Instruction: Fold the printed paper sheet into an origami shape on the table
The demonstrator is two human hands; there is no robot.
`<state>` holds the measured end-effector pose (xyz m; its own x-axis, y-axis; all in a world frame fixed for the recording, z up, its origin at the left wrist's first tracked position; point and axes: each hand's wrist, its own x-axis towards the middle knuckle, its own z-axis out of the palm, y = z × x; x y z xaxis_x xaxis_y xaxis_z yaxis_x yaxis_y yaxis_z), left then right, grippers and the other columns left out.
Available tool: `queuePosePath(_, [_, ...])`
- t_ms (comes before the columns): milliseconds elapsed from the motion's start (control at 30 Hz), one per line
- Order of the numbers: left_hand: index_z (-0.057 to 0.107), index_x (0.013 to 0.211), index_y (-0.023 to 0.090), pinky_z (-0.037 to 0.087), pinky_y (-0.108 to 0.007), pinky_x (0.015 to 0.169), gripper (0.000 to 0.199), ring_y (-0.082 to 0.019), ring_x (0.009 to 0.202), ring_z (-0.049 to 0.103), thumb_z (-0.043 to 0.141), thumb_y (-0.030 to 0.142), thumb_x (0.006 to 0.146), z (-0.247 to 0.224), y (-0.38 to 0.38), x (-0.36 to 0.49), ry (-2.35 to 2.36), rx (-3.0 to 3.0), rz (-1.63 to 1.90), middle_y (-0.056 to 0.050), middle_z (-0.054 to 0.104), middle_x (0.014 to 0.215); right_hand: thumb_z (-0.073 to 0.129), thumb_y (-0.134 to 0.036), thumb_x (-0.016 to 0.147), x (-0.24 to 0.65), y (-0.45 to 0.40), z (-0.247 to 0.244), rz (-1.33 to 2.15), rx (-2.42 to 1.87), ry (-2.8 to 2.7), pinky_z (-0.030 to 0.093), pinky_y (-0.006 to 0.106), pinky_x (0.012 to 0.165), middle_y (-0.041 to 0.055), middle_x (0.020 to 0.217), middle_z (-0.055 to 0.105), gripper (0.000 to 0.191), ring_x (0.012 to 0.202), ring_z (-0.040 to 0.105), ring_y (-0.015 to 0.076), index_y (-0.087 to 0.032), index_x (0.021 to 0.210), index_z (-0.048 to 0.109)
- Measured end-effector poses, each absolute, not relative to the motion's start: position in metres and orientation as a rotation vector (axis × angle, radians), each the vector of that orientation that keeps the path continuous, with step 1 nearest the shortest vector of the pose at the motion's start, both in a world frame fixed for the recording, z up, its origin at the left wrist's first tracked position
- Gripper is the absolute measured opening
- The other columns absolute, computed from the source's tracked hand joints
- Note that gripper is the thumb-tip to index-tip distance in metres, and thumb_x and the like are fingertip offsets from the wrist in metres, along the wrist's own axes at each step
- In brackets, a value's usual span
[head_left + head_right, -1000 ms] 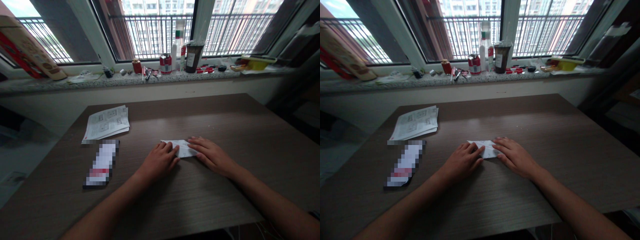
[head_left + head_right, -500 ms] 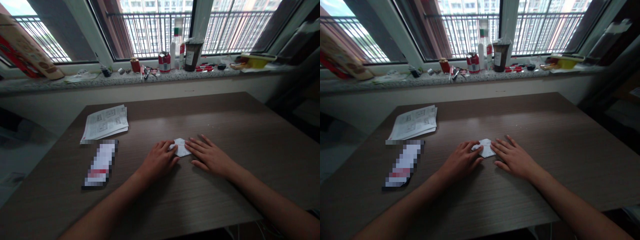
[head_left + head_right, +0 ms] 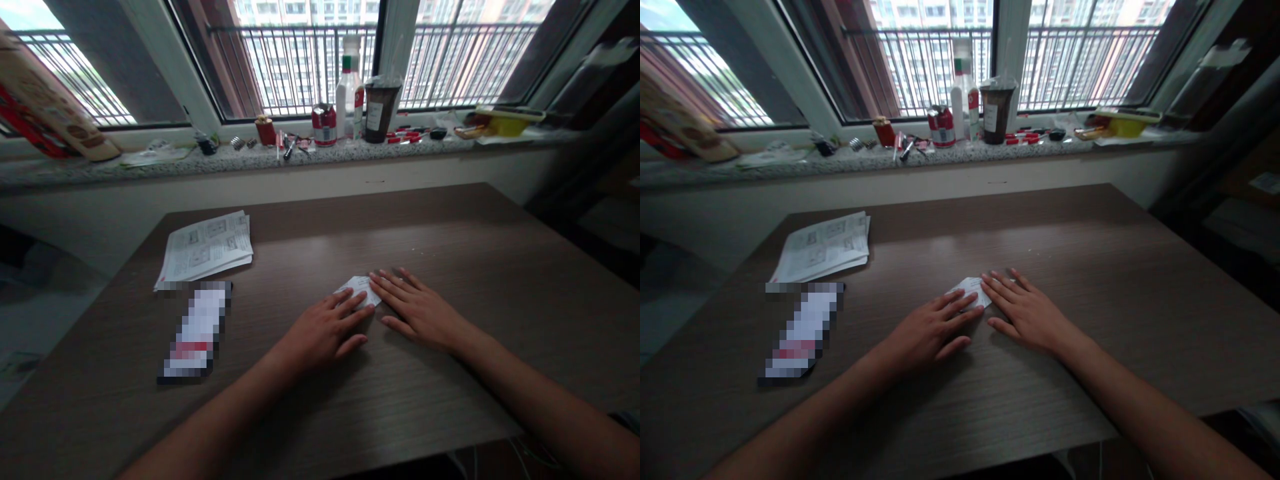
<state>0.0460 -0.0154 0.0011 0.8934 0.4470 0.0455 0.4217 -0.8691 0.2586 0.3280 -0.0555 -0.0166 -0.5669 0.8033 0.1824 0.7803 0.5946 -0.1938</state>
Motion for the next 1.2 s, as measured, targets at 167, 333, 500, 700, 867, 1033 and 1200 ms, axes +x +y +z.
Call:
queuePosePath(167, [0.033, 0.162, 0.030, 0.028, -0.048, 0.127, 0.058, -0.029, 0.158, 0.023, 0.043, 0.052, 0.109, -0.001, -0.016, 0.045, 0.657, 2.806, 0.113, -0.004, 0.028, 0.170, 0.051, -0.057, 0.103, 0.322, -0.063, -0.016, 0.210, -1.214, -2.646, 0.021, 0.050, 0.130, 0.0060, 0.170, 0.019, 0.085, 0.156, 0.026, 0.0277, -0.026, 0.167, 0.004])
queuePosePath(333, [0.030, 0.164, 0.029, 0.026, -0.048, 0.127, 0.061, -0.030, 0.158, 0.020, 0.043, 0.053, 0.109, -0.004, -0.016, 0.043, 0.642, 2.799, 0.113, -0.004, 0.025, 0.171, 0.052, -0.057, 0.103, 0.321, -0.065, -0.019, 0.247, -1.204, -2.657, 0.022, 0.050, 0.130, 0.0083, 0.171, 0.017, 0.087, 0.156, 0.025, 0.0283, -0.023, 0.167, 0.003])
queuePosePath(500, [0.030, 0.164, 0.029, 0.025, -0.048, 0.128, 0.061, -0.029, 0.159, 0.018, 0.041, 0.053, 0.109, -0.005, -0.016, 0.042, 0.633, 2.791, 0.118, -0.004, 0.023, 0.172, 0.050, -0.056, 0.104, 0.325, -0.062, -0.021, 0.237, -1.258, -2.633, 0.020, 0.051, 0.130, 0.0057, 0.170, 0.018, 0.085, 0.156, 0.027, 0.0287, -0.027, 0.167, 0.002])
queuePosePath(700, [0.028, 0.164, 0.032, 0.027, -0.049, 0.127, 0.061, -0.029, 0.159, 0.020, 0.043, 0.052, 0.109, -0.007, -0.015, 0.041, 0.619, 2.786, 0.154, -0.003, 0.024, 0.172, 0.048, -0.054, 0.105, 0.347, -0.058, -0.028, 0.138, -1.426, -2.490, 0.025, 0.053, 0.129, 0.0006, 0.171, 0.015, 0.081, 0.154, 0.029, 0.0307, -0.034, 0.167, -0.001])
queuePosePath(867, [0.030, 0.164, 0.030, 0.027, -0.049, 0.127, 0.060, -0.029, 0.159, 0.020, 0.043, 0.051, 0.109, -0.007, -0.014, 0.041, 0.623, 2.783, 0.135, -0.003, 0.024, 0.172, 0.043, -0.053, 0.106, 0.358, -0.058, -0.031, 0.085, -1.551, -2.430, 0.026, 0.053, 0.128, 0.0003, 0.171, 0.016, 0.078, 0.154, 0.029, 0.0303, -0.034, 0.166, -0.003])
queuePosePath(1033, [0.032, 0.163, 0.031, 0.028, -0.049, 0.127, 0.058, -0.029, 0.158, 0.021, 0.041, 0.053, 0.109, -0.004, -0.014, 0.042, 0.637, 2.775, 0.111, -0.003, 0.025, 0.171, 0.040, -0.056, 0.106, 0.362, -0.057, -0.033, 0.053, -1.624, -2.414, 0.026, 0.054, 0.128, 0.0047, 0.170, 0.021, 0.078, 0.155, 0.030, 0.0289, -0.030, 0.167, -0.002])
queuePosePath(1200, [0.032, 0.163, 0.033, 0.029, -0.050, 0.126, 0.058, -0.030, 0.158, 0.022, 0.042, 0.052, 0.109, -0.004, -0.015, 0.042, 0.653, 2.770, 0.140, -0.003, 0.024, 0.171, 0.040, -0.057, 0.106, 0.360, -0.055, -0.024, -0.010, -1.636, -2.355, 0.025, 0.055, 0.127, 0.0066, 0.170, 0.021, 0.079, 0.155, 0.028, 0.0303, -0.028, 0.167, -0.002])
